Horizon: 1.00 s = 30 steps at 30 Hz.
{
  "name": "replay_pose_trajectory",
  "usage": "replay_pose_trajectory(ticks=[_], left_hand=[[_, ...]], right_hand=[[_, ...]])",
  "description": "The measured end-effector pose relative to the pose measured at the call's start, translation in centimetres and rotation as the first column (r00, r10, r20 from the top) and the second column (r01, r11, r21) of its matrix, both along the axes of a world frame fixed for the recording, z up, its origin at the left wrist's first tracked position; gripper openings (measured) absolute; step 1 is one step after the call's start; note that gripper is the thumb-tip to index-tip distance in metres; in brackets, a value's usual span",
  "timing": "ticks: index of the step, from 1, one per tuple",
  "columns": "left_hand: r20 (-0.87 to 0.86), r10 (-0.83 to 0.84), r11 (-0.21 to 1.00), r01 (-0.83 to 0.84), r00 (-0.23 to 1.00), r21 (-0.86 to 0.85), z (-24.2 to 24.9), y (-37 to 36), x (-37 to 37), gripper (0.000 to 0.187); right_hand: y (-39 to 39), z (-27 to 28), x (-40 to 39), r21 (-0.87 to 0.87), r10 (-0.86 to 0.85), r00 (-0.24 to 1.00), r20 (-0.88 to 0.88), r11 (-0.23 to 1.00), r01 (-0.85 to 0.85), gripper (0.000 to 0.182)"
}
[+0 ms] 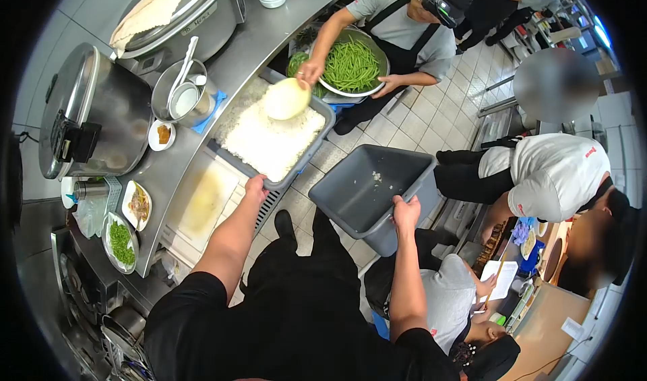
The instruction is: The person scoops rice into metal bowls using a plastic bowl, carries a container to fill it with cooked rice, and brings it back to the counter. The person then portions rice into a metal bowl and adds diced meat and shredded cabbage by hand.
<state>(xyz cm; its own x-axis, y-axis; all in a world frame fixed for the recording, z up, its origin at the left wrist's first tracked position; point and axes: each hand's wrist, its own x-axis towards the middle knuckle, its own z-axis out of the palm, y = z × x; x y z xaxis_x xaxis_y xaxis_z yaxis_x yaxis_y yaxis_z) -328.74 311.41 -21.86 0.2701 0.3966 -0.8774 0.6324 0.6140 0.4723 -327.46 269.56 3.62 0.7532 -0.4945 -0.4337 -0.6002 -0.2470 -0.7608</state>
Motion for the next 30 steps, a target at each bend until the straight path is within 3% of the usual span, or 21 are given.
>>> replay_pose_trajectory(ticks=[9, 16, 19, 30], left_hand=[[-0.024, 0.045, 0.999, -0.045, 0.999, 0.012, -0.6, -0.1, -0.1, 0.036], [-0.029, -0.115, 0.992, 0.113, 0.993, -0.051, 1.0, 0.5, -0.2, 0.028], [-0.033, -0.101, 0.994, 0.099, 0.994, -0.056, 0.6, 0.6, -0.4, 0.025], [-0.14, -0.113, 0.992, 0.118, 0.984, 0.034, 0.0, 1.0, 0.1, 0.028]], right_hand=[[0.0, -2.0, 3.4, -0.091, 0.011, 0.997, 0.077, 0.996, -0.004, 0.016], [-2.4, -3.9, 7.8, -0.03, 0.012, 0.997, 0.071, 0.999, -0.01, 0.017], [-3.3, -5.1, 8.3, -0.039, 0.031, 0.999, 0.042, 0.999, -0.029, 0.02], [-7.0, -1.0, 8.1, 0.145, -0.293, 0.955, 0.038, 0.948, 0.285, 0.049]])
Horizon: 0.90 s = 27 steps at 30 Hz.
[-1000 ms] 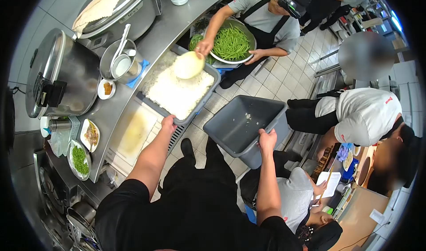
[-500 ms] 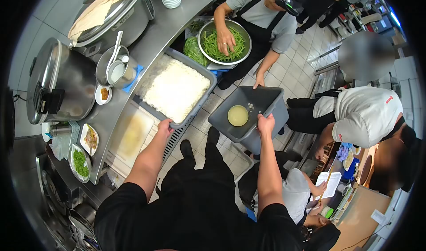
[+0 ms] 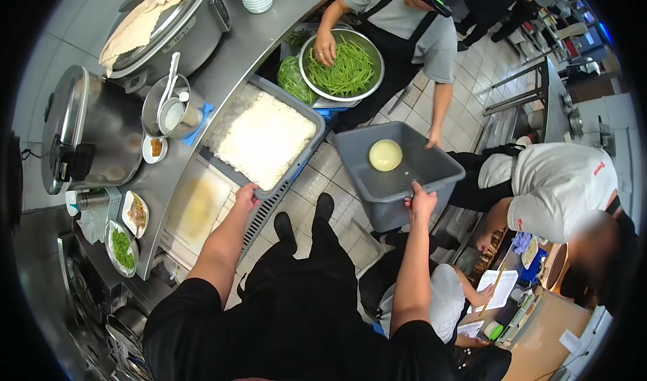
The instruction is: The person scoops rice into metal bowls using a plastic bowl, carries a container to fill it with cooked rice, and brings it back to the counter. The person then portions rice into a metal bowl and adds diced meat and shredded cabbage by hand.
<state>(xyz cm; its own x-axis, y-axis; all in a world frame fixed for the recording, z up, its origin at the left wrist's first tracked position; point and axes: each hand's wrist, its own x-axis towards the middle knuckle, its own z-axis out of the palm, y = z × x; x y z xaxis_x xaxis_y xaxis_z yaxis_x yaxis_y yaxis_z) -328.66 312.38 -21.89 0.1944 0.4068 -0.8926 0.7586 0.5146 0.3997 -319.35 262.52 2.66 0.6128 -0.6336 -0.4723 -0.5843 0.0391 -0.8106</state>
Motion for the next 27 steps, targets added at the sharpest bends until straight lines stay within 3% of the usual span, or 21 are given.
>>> replay_pose_trajectory(ticks=[4, 5, 8, 9, 10, 11, 12, 14, 15, 16, 17, 18, 20, 21, 22, 24, 26, 27], left_hand=[[-0.024, -0.146, 0.98, 0.148, 0.989, 0.131, 4.9, -0.8, 0.6, 0.04], [-0.018, -0.185, 0.968, 0.186, 0.983, 0.166, 5.8, -0.6, 0.7, 0.043], [-0.179, -0.299, 0.715, 0.345, 0.937, 0.608, 2.6, 1.9, 0.3, 0.047], [-0.134, -0.295, 0.756, 0.317, 0.946, 0.572, 3.0, 3.0, 0.5, 0.05], [-0.087, -0.282, 0.789, 0.282, 0.956, 0.546, 1.5, 4.4, 0.6, 0.051], [-0.04, -0.267, 0.819, 0.248, 0.963, 0.517, 0.0, 6.1, 0.7, 0.052], [0.003, -0.249, 0.847, 0.217, 0.968, 0.486, -1.4, 7.7, 0.6, 0.053], [0.09, -0.217, 0.856, 0.145, 0.972, 0.496, -3.3, 10.0, 0.7, 0.049], [0.097, -0.185, 0.88, 0.121, 0.978, 0.46, -3.0, 10.1, 1.1, 0.044], [0.105, -0.152, 0.9, 0.094, 0.983, 0.427, -1.2, 9.9, 1.9, 0.038], [0.138, -0.121, 0.915, 0.057, 0.983, 0.399, 0.6, 9.3, 2.6, 0.032], [0.165, -0.086, 0.929, 0.019, 0.982, 0.37, 1.9, 8.8, 3.0, 0.026], [0.147, -0.218, 0.939, 0.166, 0.965, 0.3, 1.0, 10.3, 3.0, 0.019], [0.144, -0.181, 0.95, 0.136, 0.973, 0.281, 2.1, 10.0, 3.4, 0.017], [0.146, -0.181, 0.966, 0.147, 0.973, 0.213, 1.7, 10.5, 3.3, 0.015], [0.194, -0.132, 0.987, 0.112, 0.972, 0.115, 2.1, 10.6, 3.3, 0.016], [0.202, -0.125, 0.992, 0.124, 0.971, 0.02, 0.9, 11.6, 3.0, 0.019], [0.163, -0.112, 0.993, 0.104, 0.98, 0.058, 1.9, 10.9, 2.8, 0.019]], right_hand=[[0.2, -1.4, -0.9, 0.229, -0.033, 0.98, 0.198, 0.973, -0.014, 0.034], [-0.1, -2.7, -0.7, 0.249, -0.071, 0.984, 0.166, 0.968, 0.028, 0.027], [3.9, -0.1, 0.3, 0.405, -0.153, 0.958, 0.241, 0.913, 0.044, 0.022], [3.9, -0.6, 0.5, 0.371, -0.074, 0.993, 0.094, 0.928, 0.034, 0.016], [5.5, -0.9, 0.4, 0.23, 0.025, 1.0, -0.017, 0.973, -0.02, 0.017], [7.3, -2.4, 0.5, 0.151, 0.245, 0.969, 0.025, 0.957, -0.246, 0.019], [9.2, -4.6, 0.4, 0.068, 0.455, 0.889, 0.048, 0.887, -0.457, 0.02], [14.5, -8.6, 4.4, -0.249, 0.873, 0.47, 0.134, 0.488, -0.836, 0.024], [18.9, -6.4, 7.3, -0.329, 0.92, 0.392, 0.024, 0.378, -0.865, 0.029], [21.9, -8.1, 10.7, -0.416, 0.95, 0.312, 0.013, 0.289, -0.862, 0.035], [24.5, -10.5, 14.2, -0.621, 0.978, 0.207, -0.003, 0.16, -0.767, 0.046], [27.1, -13.6, 17.4, -0.727, 0.984, 0.177, -0.021, 0.107, -0.678, 0.064], [32.4, -16.4, 23.1, -0.671, 0.964, 0.142, -0.223, -0.046, -0.74, 0.082], [34.0, -18.2, 24.9, -0.611, 0.971, 0.109, -0.213, -0.045, -0.791, 0.08], [35.4, -18.5, 26.0, -0.478, 0.936, 0.059, -0.348, -0.123, -0.87, 0.07], [36.3, -18.2, 26.3, -0.516, 0.878, 0.072, -0.473, -0.209, -0.831, 0.049], [35.1, -20.5, 27.0, -0.584, 0.921, 0.032, -0.388, -0.219, -0.782, 0.057], [33.9, -22.0, 27.2, -0.627, 0.934, -0.017, -0.356, -0.252, -0.737, 0.064]])
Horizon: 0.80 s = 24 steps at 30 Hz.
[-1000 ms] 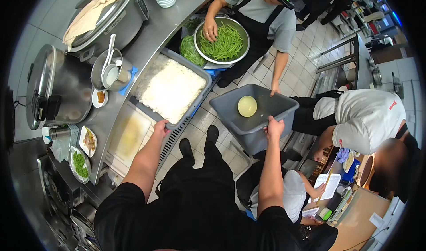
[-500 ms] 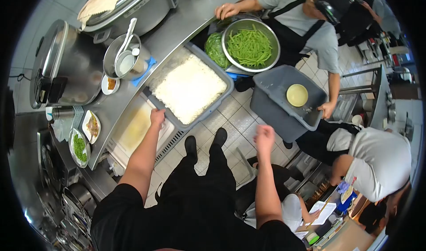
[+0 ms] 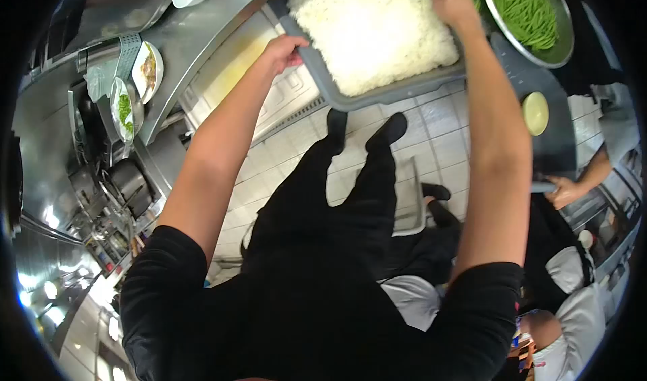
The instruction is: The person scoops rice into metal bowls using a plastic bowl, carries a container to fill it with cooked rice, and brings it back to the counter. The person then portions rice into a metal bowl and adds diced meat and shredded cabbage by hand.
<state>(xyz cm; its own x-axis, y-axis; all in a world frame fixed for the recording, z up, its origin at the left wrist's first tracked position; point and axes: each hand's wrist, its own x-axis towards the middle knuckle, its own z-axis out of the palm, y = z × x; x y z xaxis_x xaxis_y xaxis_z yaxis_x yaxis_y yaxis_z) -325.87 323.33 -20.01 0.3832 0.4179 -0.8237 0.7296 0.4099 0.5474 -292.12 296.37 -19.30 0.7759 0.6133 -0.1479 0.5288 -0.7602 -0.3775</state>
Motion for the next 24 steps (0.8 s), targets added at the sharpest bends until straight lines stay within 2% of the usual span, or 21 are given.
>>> replay_pose_trajectory(ticks=[1, 3, 6, 7, 8, 9, 10, 13, 14, 15, 17, 19, 20, 24], left_hand=[[-0.019, 0.014, 0.999, -0.013, 1.0, 0.043, 1.2, -0.4, 0.4, 0.02], [0.019, 0.025, 1.0, -0.025, 1.0, 0.018, 2.2, -0.9, 0.4, 0.022], [0.069, 0.0, 1.0, -0.001, 0.998, 0.004, 2.0, -1.0, -0.5, 0.022], [0.054, -0.049, 0.999, 0.05, 0.997, -0.011, 1.5, -1.0, -1.5, 0.024], [0.043, -0.101, 0.994, 0.102, 0.994, -0.023, 1.1, -1.1, -2.6, 0.026], [0.038, -0.154, 0.987, 0.156, 0.987, -0.032, 1.2, -1.5, -3.2, 0.029], [0.071, -0.129, 0.99, 0.132, 0.989, -0.046, 1.8, -2.5, -4.1, 0.028], [0.176, -0.027, 0.985, 0.057, 0.984, -0.164, 6.3, -7.1, -7.5, 0.029], [0.17, -0.001, 0.979, 0.035, 0.985, -0.198, 7.0, -8.2, -8.7, 0.028], [0.159, 0.026, 0.973, 0.012, 0.987, -0.232, 7.4, -9.2, -10.2, 0.028], [0.144, -0.028, 0.979, 0.056, 0.989, -0.194, 9.3, -10.8, -12.4, 0.028], [0.135, -0.013, 0.977, 0.041, 0.991, -0.21, 10.3, -11.8, -14.6, 0.022], [0.116, 0.019, 0.977, 0.006, 0.993, -0.213, 11.0, -12.1, -15.4, 0.017], [0.207, -0.087, 0.968, 0.132, 0.974, -0.215, 14.2, -10.8, -17.7, 0.014]], right_hand=[[-0.6, -3.2, 0.6, 0.115, -0.05, 0.998, 0.036, 0.992, 0.045, 0.062], [-0.7, 5.6, -3.4, 0.015, -0.235, 0.971, -0.042, 0.972, 0.235, 0.054], [-4.3, 4.6, -3.7, 0.045, -0.136, 0.987, -0.085, 0.989, 0.14, 0.059], [-5.1, 5.2, -5.0, 0.117, -0.178, 0.983, -0.035, 0.977, 0.181, 0.053], [-5.7, 7.6, -6.4, 0.099, -0.156, 0.983, -0.094, 0.981, 0.165, 0.047], [-6.4, 9.3, -7.9, 0.057, -0.223, 0.963, -0.149, 0.971, 0.233, 0.041], [-7.5, 10.4, -9.1, 0.069, -0.195, 0.965, -0.178, 0.975, 0.21, 0.04], [-10.5, 14.9, -14.0, 0.064, -0.289, 0.912, -0.292, 0.945, 0.32, 0.03], [-12.0, 15.4, -15.7, 0.072, -0.317, 0.91, -0.266, 0.935, 0.347, 0.028], [-13.2, 16.9, -17.6, 0.093, -0.343, 0.863, -0.37, 0.911, 0.402, 0.027], [-15.2, 19.0, -21.2, 0.073, -0.427, 0.773, -0.47, 0.854, 0.516, 0.023], [-17.5, 20.0, -24.9, 0.069, -0.476, 0.65, -0.593, 0.774, 0.63, 0.02], [-18.3, 20.7, -26.9, 0.092, -0.486, 0.608, -0.627, 0.729, 0.678, 0.02], [-20.8, 21.4, -35.2, 0.132, -0.487, 0.494, -0.72, 0.604, 0.786, 0.024]])
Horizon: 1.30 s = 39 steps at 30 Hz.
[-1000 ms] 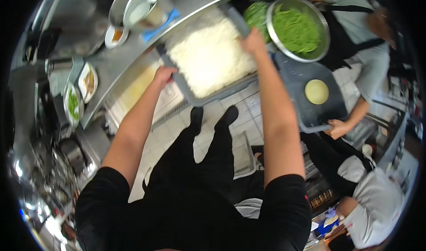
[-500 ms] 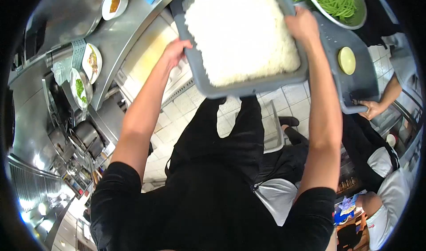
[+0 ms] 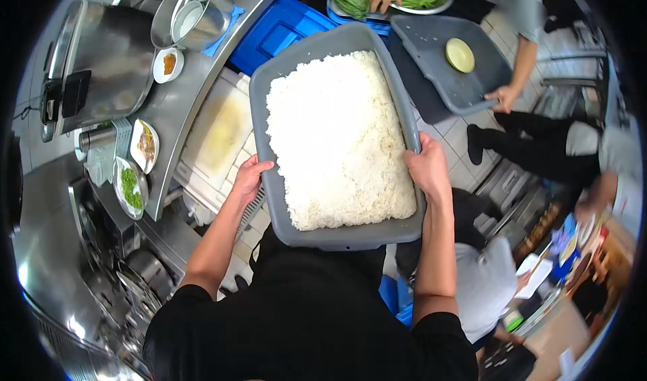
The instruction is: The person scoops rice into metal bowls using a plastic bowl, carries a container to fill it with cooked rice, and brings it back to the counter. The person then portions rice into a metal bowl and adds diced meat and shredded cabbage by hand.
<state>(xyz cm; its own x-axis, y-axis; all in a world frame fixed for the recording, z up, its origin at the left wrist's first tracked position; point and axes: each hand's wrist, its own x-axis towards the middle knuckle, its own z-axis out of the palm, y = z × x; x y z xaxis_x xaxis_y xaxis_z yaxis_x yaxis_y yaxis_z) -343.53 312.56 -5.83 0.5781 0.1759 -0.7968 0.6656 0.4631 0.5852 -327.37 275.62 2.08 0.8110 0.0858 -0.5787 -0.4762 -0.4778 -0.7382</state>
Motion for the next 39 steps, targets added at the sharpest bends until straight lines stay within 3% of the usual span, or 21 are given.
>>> replay_pose_trajectory(ticks=[3, 8, 11, 15, 17, 19, 20, 23, 25, 27, 29, 31, 33, 34, 36, 38, 39], left_hand=[[0.076, -0.145, 0.989, 0.142, 0.986, 0.051, 0.1, 3.1, -2.7, 0.013], [0.189, -0.292, 0.953, 0.268, 0.938, 0.141, 6.6, 6.6, -4.2, 0.009], [0.269, -0.355, 0.933, 0.319, 0.895, 0.167, 9.9, 7.8, -3.9, 0.011], [0.377, -0.357, 0.931, 0.357, 0.855, 0.072, 15.5, 7.0, -3.3, 0.018], [0.391, -0.425, 0.905, 0.388, 0.817, 0.173, 18.1, 6.5, -2.1, 0.021], [0.405, -0.521, 0.851, 0.421, 0.751, 0.313, 21.6, 5.0, -1.0, 0.021], [0.454, -0.551, 0.82, 0.353, 0.7, 0.452, 24.3, 3.7, -0.7, 0.021], [0.517, -0.651, 0.753, 0.391, 0.555, 0.529, 27.3, 2.1, 4.0, 0.02], [0.365, -0.832, 0.527, 0.388, 0.418, 0.756, 31.8, 0.1, 7.8, 0.024], [0.54, -0.832, 0.542, 0.391, 0.127, 0.743, 33.6, -1.6, 13.6, 0.024], [0.467, -0.866, 0.499, 0.348, 0.178, 0.794, 39.3, -5.5, 16.5, 0.022], [0.487, -0.86, 0.489, 0.516, 0.152, 0.703, 43.9, -8.7, 20.0, 0.02], [0.501, -0.801, 0.596, 0.524, 0.329, 0.608, 47.6, -11.7, 21.4, 0.02], [0.532, -0.788, 0.606, 0.539, 0.309, 0.585, 48.9, -12.9, 23.4, 0.023], [0.546, -0.785, 0.609, 0.531, 0.294, 0.589, 50.9, -15.0, 26.2, 0.023], [0.55, -0.786, 0.605, 0.535, 0.282, 0.59, 53.0, -17.0, 28.7, 0.022], [0.555, -0.786, 0.603, 0.53, 0.271, 0.596, 53.4, -17.9, 30.0, 0.022]], right_hand=[[0.9, 2.9, -7.7, 0.062, -0.11, 0.993, 0.043, 0.992, 0.107, 0.026], [2.8, 10.3, -16.4, 0.258, -0.267, 0.963, 0.046, 0.934, 0.246, 0.033], [3.5, 14.8, -19.9, 0.283, -0.359, 0.933, 0.024, 0.898, 0.338, 0.036], [3.4, 18.8, -24.8, 0.306, -0.412, 0.903, 0.119, 0.881, 0.362, 0.037], [3.6, 21.6, -26.4, 0.273, -0.428, 0.882, 0.195, 0.888, 0.371, 0.038], [2.8, 24.6, -28.2, 0.286, -0.452, 0.853, 0.261, 0.88, 0.379, 0.039], [2.2, 26.3, -29.0, 0.304, -0.464, 0.837, 0.289, 0.874, 0.38, 0.039], [0.1, 31.2, -30.3, 0.321, -0.506, 0.804, 0.314, 0.853, 0.412, 0.039], [-3.7, 33.3, -29.2, 0.272, -0.475, 0.815, 0.332, 0.875, 0.399, 0.037], [-8.3, 34.4, -27.4, 0.237, -0.428, 0.799, 0.423, 0.903, 0.358, 0.032], [-9.2, 37.2, -26.1, 0.248, -0.441, 0.736, 0.513, 0.897, 0.365, 0.028], [-9.8, 39.9, -24.9, 0.261, -0.454, 0.633, 0.627, 0.888, 0.378, 0.025], [-10.1, 42.2, -23.5, 0.238, -0.409, 0.437, 0.801, 0.887, 0.396, 0.022], [-10.4, 43.3, -22.5, 0.21, -0.346, 0.297, 0.89, 0.889, 0.407, 0.02], [-11.5, 45.6, -20.0, 0.179, -0.257, 0.153, 0.954, 0.901, 0.396, 0.018], [-13.7, 46.6, -17.7, 0.11, -0.158, 0.154, 0.975, 0.953, 0.282, 0.016], [-14.9, 49.0, -15.4, 0.297, -0.381, 0.406, 0.831, 0.92, 0.255, 0.019]])
